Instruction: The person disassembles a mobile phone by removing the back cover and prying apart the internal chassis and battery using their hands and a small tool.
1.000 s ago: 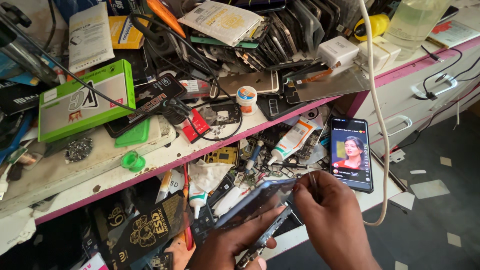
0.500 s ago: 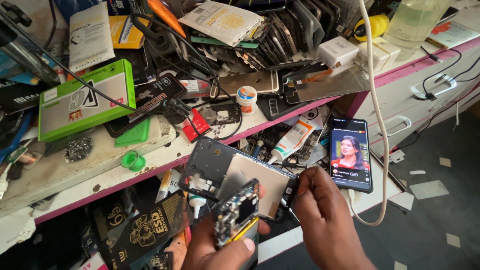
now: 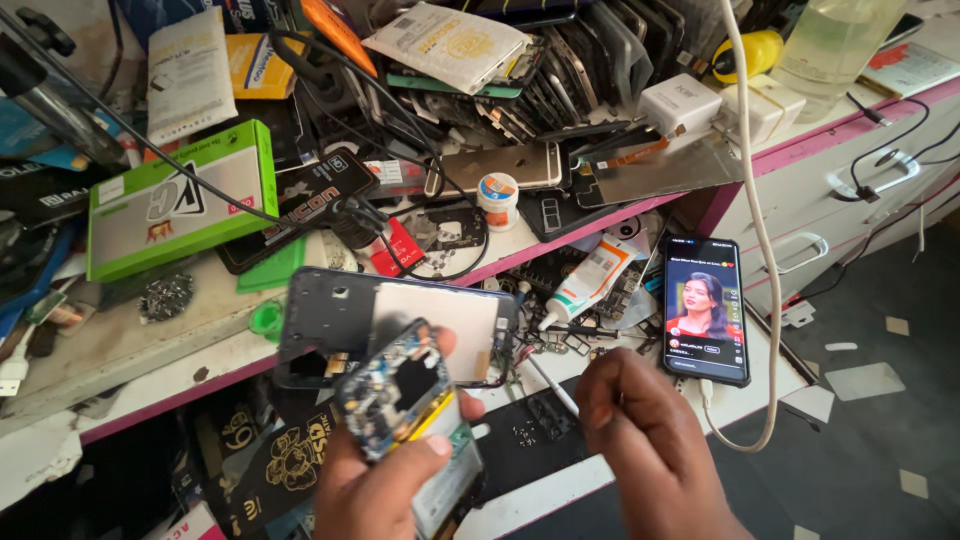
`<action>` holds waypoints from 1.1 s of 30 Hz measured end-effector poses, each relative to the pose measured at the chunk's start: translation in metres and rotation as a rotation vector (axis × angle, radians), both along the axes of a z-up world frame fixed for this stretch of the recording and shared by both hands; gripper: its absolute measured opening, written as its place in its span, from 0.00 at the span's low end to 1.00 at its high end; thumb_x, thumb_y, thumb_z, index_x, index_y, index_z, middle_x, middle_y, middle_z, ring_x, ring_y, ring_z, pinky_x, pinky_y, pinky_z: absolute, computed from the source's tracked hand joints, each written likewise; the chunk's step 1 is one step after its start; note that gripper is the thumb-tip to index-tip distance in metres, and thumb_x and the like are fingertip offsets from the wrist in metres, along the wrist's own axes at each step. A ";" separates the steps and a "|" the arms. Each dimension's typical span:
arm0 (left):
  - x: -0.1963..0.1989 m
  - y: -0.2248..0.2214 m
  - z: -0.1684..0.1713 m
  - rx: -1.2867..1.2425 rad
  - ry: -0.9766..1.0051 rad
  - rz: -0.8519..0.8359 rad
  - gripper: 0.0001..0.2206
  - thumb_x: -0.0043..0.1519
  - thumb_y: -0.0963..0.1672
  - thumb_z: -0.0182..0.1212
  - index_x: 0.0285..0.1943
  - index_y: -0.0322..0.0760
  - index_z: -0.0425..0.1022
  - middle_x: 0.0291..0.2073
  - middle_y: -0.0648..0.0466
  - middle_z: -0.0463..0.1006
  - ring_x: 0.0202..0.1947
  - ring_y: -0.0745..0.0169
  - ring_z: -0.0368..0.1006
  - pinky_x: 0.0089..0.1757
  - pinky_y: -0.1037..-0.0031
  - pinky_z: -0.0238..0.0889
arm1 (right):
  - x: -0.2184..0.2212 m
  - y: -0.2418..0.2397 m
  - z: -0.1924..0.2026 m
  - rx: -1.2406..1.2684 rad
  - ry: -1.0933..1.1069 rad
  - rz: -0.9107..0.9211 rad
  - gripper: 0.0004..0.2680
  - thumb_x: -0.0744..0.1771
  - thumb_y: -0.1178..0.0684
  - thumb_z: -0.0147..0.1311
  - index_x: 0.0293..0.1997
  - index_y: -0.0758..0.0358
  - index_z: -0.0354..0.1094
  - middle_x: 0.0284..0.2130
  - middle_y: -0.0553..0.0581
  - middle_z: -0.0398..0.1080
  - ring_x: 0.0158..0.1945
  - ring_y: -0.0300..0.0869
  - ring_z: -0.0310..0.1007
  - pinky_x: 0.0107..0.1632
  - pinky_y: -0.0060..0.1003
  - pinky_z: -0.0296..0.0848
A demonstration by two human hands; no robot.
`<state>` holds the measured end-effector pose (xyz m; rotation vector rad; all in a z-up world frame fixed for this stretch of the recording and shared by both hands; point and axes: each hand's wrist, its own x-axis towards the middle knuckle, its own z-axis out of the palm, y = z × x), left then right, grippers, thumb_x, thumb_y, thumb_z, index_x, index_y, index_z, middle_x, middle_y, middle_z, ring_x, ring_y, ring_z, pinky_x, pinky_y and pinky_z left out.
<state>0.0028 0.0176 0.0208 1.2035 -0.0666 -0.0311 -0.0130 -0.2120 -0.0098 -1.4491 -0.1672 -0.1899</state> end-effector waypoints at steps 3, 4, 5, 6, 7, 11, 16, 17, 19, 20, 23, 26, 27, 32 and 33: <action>-0.001 0.004 0.004 -0.078 0.042 0.007 0.37 0.48 0.33 0.53 0.74 0.24 0.64 0.66 0.40 0.73 0.52 0.46 0.79 0.56 0.54 0.69 | 0.002 -0.019 0.014 -0.071 0.013 0.334 0.04 0.65 0.57 0.45 0.34 0.64 0.66 0.28 0.52 0.63 0.35 0.37 0.60 0.36 0.34 0.64; -0.002 0.005 0.004 -0.055 0.065 -0.003 0.36 0.48 0.34 0.53 0.73 0.24 0.64 0.64 0.38 0.74 0.52 0.47 0.79 0.56 0.55 0.68 | 0.001 -0.022 0.021 -0.173 0.141 0.374 0.03 0.65 0.57 0.49 0.36 0.62 0.68 0.30 0.49 0.67 0.37 0.35 0.65 0.39 0.32 0.66; -0.004 0.006 0.004 -0.033 0.088 -0.013 0.36 0.48 0.34 0.53 0.72 0.25 0.64 0.63 0.37 0.75 0.52 0.48 0.79 0.56 0.56 0.68 | -0.002 -0.025 0.029 -0.274 0.269 0.413 0.03 0.65 0.56 0.52 0.38 0.60 0.71 0.31 0.47 0.71 0.39 0.33 0.70 0.42 0.31 0.68; -0.006 0.007 0.005 -0.009 0.109 -0.022 0.35 0.48 0.34 0.53 0.72 0.26 0.63 0.61 0.35 0.76 0.52 0.49 0.79 0.56 0.58 0.67 | -0.005 -0.027 0.037 -0.376 0.396 0.452 0.04 0.65 0.56 0.56 0.40 0.57 0.73 0.32 0.45 0.75 0.41 0.31 0.75 0.45 0.29 0.70; -0.006 0.007 0.005 -0.011 0.097 -0.022 0.35 0.48 0.34 0.53 0.72 0.26 0.63 0.62 0.36 0.76 0.52 0.49 0.79 0.56 0.57 0.67 | -0.005 -0.025 0.045 -0.511 0.516 0.497 0.04 0.64 0.55 0.59 0.40 0.59 0.72 0.30 0.48 0.70 0.38 0.33 0.70 0.42 0.31 0.67; -0.008 0.002 0.007 -0.081 0.081 -0.039 0.36 0.48 0.34 0.53 0.73 0.26 0.62 0.64 0.37 0.74 0.52 0.48 0.79 0.54 0.56 0.69 | 0.003 -0.020 0.067 -0.843 0.761 0.500 0.09 0.63 0.54 0.67 0.40 0.57 0.68 0.25 0.51 0.61 0.32 0.35 0.64 0.35 0.32 0.64; -0.005 -0.006 0.014 -0.220 0.116 -0.106 0.39 0.45 0.34 0.52 0.75 0.28 0.60 0.64 0.37 0.76 0.46 0.44 0.80 0.48 0.55 0.73 | 0.012 -0.009 0.054 -0.045 0.355 0.268 0.08 0.64 0.58 0.59 0.46 0.63 0.70 0.33 0.46 0.73 0.35 0.33 0.70 0.37 0.30 0.68; -0.004 -0.009 0.015 -0.209 0.175 -0.094 0.40 0.42 0.34 0.51 0.74 0.29 0.62 0.61 0.37 0.77 0.43 0.44 0.80 0.46 0.57 0.73 | 0.014 -0.006 0.048 0.013 0.473 0.166 0.10 0.64 0.57 0.59 0.49 0.60 0.72 0.33 0.44 0.75 0.32 0.32 0.67 0.32 0.30 0.63; -0.006 -0.014 0.016 -0.233 0.219 -0.120 0.40 0.42 0.34 0.51 0.73 0.29 0.62 0.60 0.38 0.77 0.42 0.45 0.80 0.44 0.58 0.73 | 0.014 -0.003 0.035 0.081 0.545 0.092 0.09 0.66 0.55 0.60 0.49 0.61 0.70 0.29 0.44 0.69 0.27 0.32 0.59 0.26 0.30 0.55; -0.008 -0.017 0.016 -0.270 0.205 -0.158 0.39 0.45 0.34 0.52 0.74 0.28 0.61 0.62 0.37 0.76 0.44 0.45 0.80 0.44 0.57 0.73 | 0.014 -0.003 0.029 0.089 0.500 0.119 0.09 0.68 0.53 0.61 0.47 0.65 0.66 0.26 0.46 0.62 0.24 0.32 0.53 0.25 0.30 0.52; -0.013 -0.021 0.016 -0.340 0.183 -0.183 0.37 0.47 0.34 0.51 0.74 0.28 0.60 0.63 0.37 0.75 0.45 0.44 0.79 0.44 0.56 0.73 | 0.012 0.000 0.016 0.102 0.519 0.050 0.09 0.66 0.53 0.60 0.44 0.67 0.72 0.20 0.45 0.59 0.19 0.30 0.48 0.22 0.29 0.46; -0.010 -0.022 0.019 -0.361 0.325 -0.046 0.39 0.44 0.35 0.49 0.73 0.35 0.63 0.61 0.41 0.77 0.41 0.45 0.79 0.43 0.58 0.73 | 0.020 -0.005 0.013 0.087 0.588 -0.094 0.09 0.64 0.54 0.58 0.45 0.66 0.75 0.20 0.44 0.62 0.19 0.30 0.47 0.21 0.30 0.46; -0.009 -0.021 0.020 -0.363 0.399 0.021 0.40 0.42 0.35 0.48 0.72 0.38 0.65 0.60 0.43 0.77 0.39 0.46 0.79 0.43 0.59 0.73 | 0.022 -0.009 0.014 0.077 0.608 -0.142 0.09 0.64 0.55 0.58 0.45 0.66 0.74 0.21 0.44 0.63 0.19 0.30 0.47 0.22 0.30 0.47; -0.008 -0.010 0.029 -0.402 0.265 0.181 0.35 0.47 0.36 0.48 0.70 0.41 0.64 0.60 0.47 0.76 0.46 0.46 0.77 0.46 0.59 0.71 | 0.029 -0.026 0.009 -0.126 0.789 -0.098 0.08 0.68 0.56 0.57 0.48 0.69 0.72 0.24 0.49 0.69 0.21 0.33 0.50 0.23 0.33 0.49; -0.008 -0.008 0.031 -0.375 0.334 0.248 0.34 0.45 0.36 0.47 0.68 0.35 0.68 0.58 0.50 0.77 0.45 0.47 0.77 0.43 0.60 0.71 | 0.030 -0.025 0.006 -0.180 0.839 -0.087 0.08 0.69 0.55 0.57 0.48 0.70 0.72 0.24 0.51 0.70 0.21 0.34 0.49 0.23 0.33 0.49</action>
